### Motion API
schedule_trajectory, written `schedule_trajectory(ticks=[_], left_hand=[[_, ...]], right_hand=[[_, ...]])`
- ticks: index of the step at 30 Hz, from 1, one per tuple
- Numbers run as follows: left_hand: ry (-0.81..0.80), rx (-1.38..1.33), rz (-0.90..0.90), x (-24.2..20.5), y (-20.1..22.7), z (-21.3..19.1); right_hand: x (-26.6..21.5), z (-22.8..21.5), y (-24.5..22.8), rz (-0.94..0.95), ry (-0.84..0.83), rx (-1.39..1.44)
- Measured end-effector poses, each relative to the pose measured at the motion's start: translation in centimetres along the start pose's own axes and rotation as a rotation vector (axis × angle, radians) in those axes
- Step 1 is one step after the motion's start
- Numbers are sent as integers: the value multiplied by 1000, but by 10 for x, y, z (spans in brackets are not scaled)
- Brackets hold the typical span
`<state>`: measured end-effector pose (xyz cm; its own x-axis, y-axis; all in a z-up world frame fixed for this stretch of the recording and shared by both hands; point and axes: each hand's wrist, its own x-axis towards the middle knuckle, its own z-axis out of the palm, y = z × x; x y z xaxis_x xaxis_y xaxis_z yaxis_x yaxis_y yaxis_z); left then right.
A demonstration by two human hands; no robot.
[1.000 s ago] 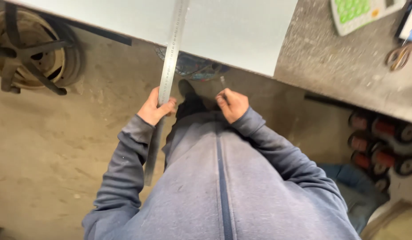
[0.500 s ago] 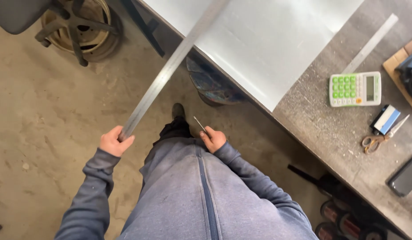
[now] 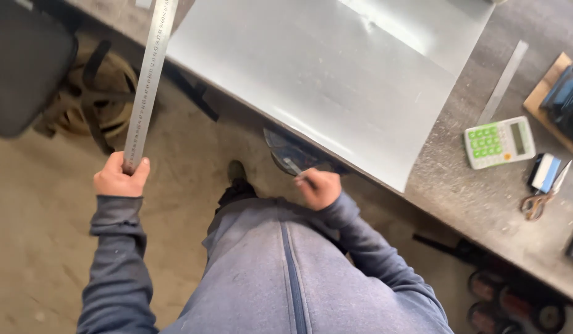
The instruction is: The person measures a large white sheet on a table using a ruler and marks it with a pen. They then use scissors to cut the sheet along the marked line. After cutting, the person rolls the sheet and places it on a storage shelf before returning to the table to cut another piece.
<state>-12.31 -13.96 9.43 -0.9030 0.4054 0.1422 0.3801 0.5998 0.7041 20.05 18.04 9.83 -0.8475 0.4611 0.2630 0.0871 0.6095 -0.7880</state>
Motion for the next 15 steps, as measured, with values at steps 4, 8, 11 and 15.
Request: schedule_trajectory(ticks=[4,8,11,15], left_hand=[[-100,4,78,93,-51,29],[-156,-45,54,153,-84,45],[-201,-43,55,186,-103,43],[-300,-55,-29,217,-89,32]], right_hand=[[40,-25,1,175,194,-184],[50,-61,13,411,347,-469],[50,-78,21,515,351,-597],[37,-99,45,717,323,-763]])
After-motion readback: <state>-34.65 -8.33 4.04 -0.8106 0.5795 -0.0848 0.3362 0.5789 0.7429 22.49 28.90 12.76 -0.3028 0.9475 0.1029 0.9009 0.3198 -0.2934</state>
